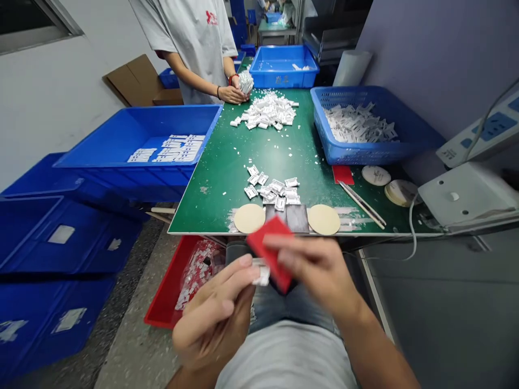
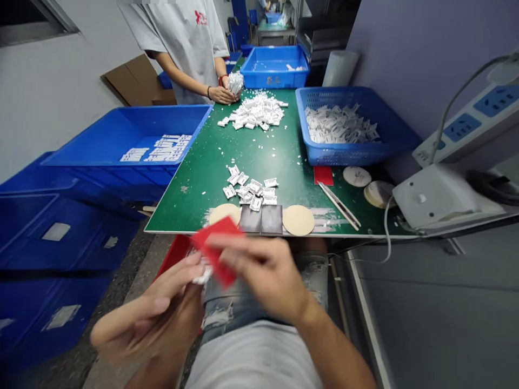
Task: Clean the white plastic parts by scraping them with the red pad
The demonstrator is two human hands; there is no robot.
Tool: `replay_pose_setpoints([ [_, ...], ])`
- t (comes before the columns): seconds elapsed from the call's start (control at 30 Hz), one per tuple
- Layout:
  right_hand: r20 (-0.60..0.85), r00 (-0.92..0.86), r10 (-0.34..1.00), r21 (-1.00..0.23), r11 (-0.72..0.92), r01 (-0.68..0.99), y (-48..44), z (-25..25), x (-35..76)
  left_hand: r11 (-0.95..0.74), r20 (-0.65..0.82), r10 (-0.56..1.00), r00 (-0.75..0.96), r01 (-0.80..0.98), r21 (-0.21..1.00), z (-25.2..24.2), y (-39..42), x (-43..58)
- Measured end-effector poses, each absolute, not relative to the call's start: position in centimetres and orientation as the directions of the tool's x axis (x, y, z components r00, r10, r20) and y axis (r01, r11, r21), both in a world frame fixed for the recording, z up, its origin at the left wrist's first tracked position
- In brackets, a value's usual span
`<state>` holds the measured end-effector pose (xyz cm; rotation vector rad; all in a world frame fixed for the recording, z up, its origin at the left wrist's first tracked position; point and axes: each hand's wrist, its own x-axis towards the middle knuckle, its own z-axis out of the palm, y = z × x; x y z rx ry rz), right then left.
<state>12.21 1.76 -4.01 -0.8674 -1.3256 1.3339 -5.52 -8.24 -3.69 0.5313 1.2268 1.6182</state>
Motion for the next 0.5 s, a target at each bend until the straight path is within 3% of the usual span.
replay_pose_setpoints([
  [0.07,0.115,0.111,0.987,-0.983,0.129,-0.127,1.9,-4.3,12.4,-0.107,-0.059,0.850,-0.523,-0.281,0.954,-3.3,-7.7,-5.0],
  [0.1,0.088,0.190,0.978,-0.989,0.109,-0.103,1.7,-4.4,12.6,-0.162,0.015,0.819,-0.574,-0.206,0.965,-3.2,-7.2,-4.6],
  [0.2,0.210,0.071,0.975,-0.977,0.211,-0.017,0.2,-4.1,12.9,-0.237,0.098,0.797,-0.595,-0.160,0.958,-3.1,-5.5,-3.5],
  [0.3,0.435,-0.127,0.891,-0.897,0.442,0.026,-1.3,-3.3,13.0,-0.189,0.041,0.862,-0.505,-0.246,0.951,-3.1,-4.4,-3.0],
  [0.5,0.604,-0.166,0.780,-0.776,0.622,0.100,-1.5,-2.6,13.0,-0.132,-0.038,0.878,-0.477,-0.317,0.939,-2.8,-5.0,-2.3],
])
